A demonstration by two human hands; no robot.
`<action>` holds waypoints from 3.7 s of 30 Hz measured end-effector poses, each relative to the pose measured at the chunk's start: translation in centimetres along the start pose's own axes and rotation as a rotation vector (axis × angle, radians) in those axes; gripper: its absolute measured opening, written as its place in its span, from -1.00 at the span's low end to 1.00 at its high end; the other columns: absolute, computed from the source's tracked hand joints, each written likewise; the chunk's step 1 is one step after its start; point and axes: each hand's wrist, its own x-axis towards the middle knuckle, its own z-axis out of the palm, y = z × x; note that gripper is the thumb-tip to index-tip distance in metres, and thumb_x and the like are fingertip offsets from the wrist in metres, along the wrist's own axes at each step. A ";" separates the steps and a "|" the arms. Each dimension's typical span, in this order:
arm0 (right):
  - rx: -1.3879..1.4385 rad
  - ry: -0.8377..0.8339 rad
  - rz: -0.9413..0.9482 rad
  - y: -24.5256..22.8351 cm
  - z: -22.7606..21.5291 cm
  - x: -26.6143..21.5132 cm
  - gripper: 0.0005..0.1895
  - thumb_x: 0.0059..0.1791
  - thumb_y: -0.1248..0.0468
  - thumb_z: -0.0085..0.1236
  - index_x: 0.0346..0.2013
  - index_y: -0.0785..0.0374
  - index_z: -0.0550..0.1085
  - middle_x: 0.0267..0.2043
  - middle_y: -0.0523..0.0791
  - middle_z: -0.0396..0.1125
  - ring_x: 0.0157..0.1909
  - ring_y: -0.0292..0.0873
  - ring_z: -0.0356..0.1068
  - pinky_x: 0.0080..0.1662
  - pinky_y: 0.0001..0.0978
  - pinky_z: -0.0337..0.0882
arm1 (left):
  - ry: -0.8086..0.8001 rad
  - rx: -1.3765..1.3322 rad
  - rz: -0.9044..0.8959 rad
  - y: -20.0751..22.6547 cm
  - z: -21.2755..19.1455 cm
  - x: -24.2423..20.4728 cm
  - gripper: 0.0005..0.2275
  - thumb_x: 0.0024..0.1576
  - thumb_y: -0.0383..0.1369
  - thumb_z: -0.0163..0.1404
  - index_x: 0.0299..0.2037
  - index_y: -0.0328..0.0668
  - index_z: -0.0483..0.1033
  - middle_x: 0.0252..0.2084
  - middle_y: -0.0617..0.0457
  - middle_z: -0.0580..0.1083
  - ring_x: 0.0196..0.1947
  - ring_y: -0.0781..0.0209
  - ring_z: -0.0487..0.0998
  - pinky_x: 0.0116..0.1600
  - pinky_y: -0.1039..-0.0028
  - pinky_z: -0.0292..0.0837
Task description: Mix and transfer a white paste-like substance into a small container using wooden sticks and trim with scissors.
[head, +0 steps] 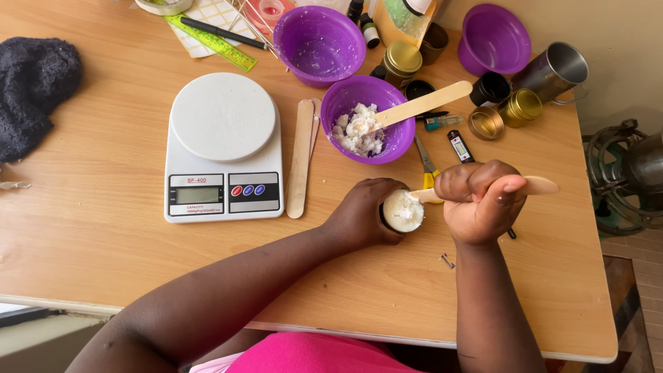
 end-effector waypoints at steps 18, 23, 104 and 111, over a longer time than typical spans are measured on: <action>-0.081 0.748 0.462 1.0 -0.1 2.8 -0.44 -0.09 -0.25 -0.02 -0.67 -0.02 0.01 -0.75 -0.33 -0.37 -0.75 -0.38 -0.35 -0.66 -0.58 -0.27 | -0.033 -0.012 -0.060 0.7 -0.7 0.2 -0.46 -0.41 -0.48 0.20 -0.10 -0.27 0.45 -0.24 -0.12 0.52 -0.12 -0.09 0.54 0.08 0.31 0.34; -0.022 0.652 0.524 -1.3 0.6 2.7 -0.46 -0.20 -0.30 -0.12 -0.71 -0.01 -0.02 -0.73 -0.29 -0.38 -0.70 -0.37 -0.43 -0.58 -0.53 -0.31 | -0.031 0.042 0.060 -0.3 -0.3 0.3 -0.52 -0.41 -0.35 0.16 -0.19 -0.19 0.42 -0.24 0.01 0.50 -0.25 0.01 0.50 -0.11 0.35 0.31; -0.160 0.844 0.498 -0.7 1.9 2.4 -0.48 -0.20 -0.25 -0.10 -0.69 0.02 0.00 -0.72 -0.27 -0.31 -0.72 -0.35 -0.33 -0.62 -0.51 -0.21 | 0.020 0.077 0.012 -0.6 0.1 0.1 -0.51 -0.46 -0.35 0.20 -0.22 -0.18 0.47 -0.27 0.01 0.52 -0.28 0.04 0.51 -0.12 0.37 0.33; -0.141 0.520 0.352 -2.0 3.5 1.5 -0.46 -0.09 -0.23 -0.13 -0.63 0.06 -0.01 -0.73 -0.24 -0.33 -0.73 -0.32 -0.32 -0.64 -0.47 -0.12 | 0.070 0.172 -0.053 -1.3 1.1 -0.5 -0.37 -0.48 -0.20 0.29 -0.15 -0.17 0.37 -0.22 -0.04 0.37 -0.22 -0.02 0.38 -0.07 0.34 0.26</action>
